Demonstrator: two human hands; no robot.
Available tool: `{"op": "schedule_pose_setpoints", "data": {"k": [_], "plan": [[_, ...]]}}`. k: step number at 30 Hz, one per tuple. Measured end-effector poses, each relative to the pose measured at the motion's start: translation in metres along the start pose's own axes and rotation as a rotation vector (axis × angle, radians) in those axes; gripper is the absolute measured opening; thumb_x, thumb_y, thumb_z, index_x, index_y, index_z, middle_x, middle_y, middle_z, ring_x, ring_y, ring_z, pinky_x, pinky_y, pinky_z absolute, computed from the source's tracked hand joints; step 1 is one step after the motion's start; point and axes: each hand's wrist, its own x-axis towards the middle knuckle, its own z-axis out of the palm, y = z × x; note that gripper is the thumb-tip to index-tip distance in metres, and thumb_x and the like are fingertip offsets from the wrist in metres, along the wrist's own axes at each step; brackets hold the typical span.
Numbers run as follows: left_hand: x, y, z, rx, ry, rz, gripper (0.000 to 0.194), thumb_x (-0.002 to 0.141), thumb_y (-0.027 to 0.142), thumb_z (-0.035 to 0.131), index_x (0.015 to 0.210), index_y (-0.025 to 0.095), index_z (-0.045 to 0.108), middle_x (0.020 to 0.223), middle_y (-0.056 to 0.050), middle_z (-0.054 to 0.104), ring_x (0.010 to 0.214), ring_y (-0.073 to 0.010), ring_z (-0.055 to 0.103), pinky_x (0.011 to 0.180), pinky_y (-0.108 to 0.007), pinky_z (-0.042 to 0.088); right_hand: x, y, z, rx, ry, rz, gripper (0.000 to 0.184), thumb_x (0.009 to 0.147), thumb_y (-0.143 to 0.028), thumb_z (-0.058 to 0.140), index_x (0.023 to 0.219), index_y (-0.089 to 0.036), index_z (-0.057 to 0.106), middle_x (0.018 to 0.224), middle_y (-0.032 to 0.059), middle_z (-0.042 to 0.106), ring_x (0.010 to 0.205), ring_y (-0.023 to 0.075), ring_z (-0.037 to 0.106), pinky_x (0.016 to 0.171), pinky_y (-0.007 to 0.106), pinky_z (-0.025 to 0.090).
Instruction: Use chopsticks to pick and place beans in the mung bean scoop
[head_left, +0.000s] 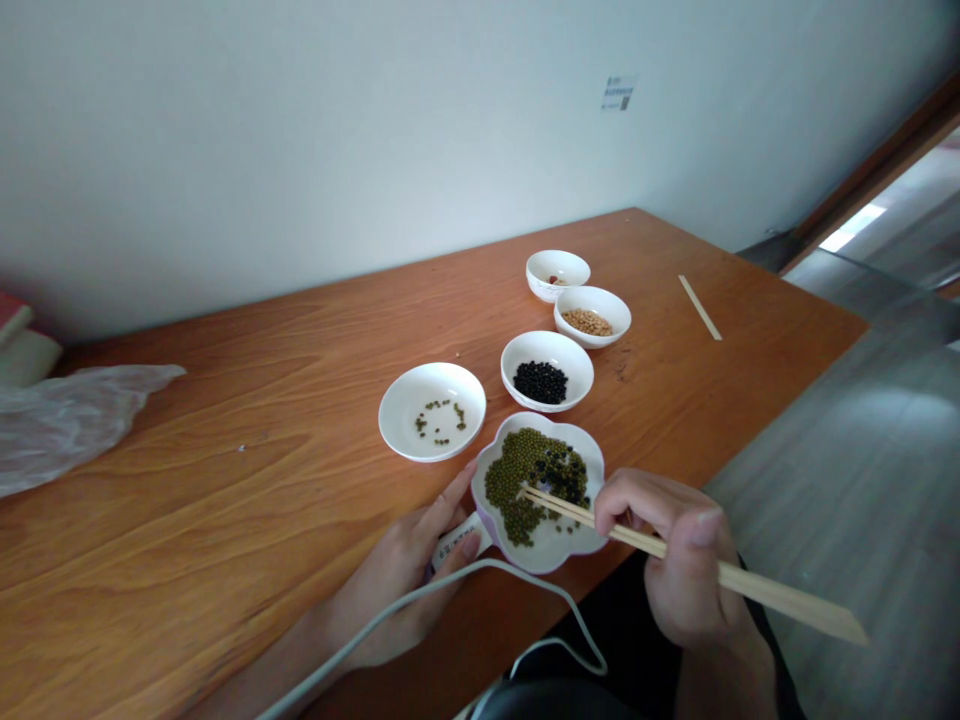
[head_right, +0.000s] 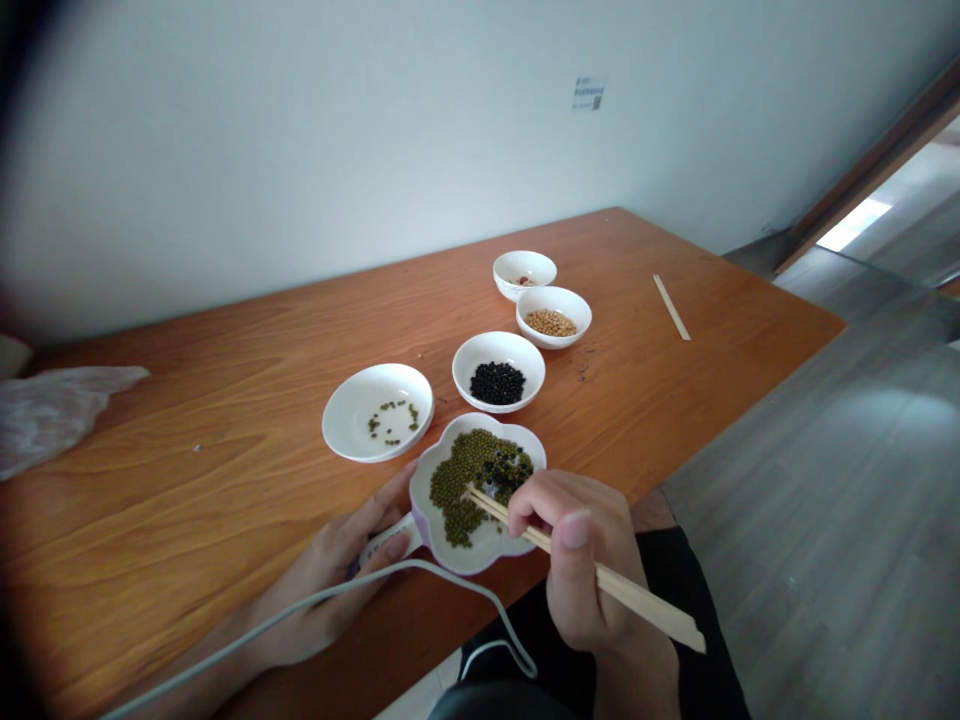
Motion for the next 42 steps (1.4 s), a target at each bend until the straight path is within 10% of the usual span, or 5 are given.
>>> {"op": "schedule_pose_setpoints", "data": {"k": [42], "plan": [[0.001,0.0,0.0,0.0,0.01,0.0,0.067,0.115,0.041,0.044,0.176,0.025,0.019,0.103,-0.005,0.076,0.083,-0.0193,0.071,0.081,-0.03,0.06,0.003,-0.001,-0.009,-0.029,-0.027,-0.056,0.087,0.104,-0.081,0.007,0.072,-0.022,0.062,0.064,0.0022,0.06,0.058,0.0164,0.053,0.056,0.032,0.034]]}}
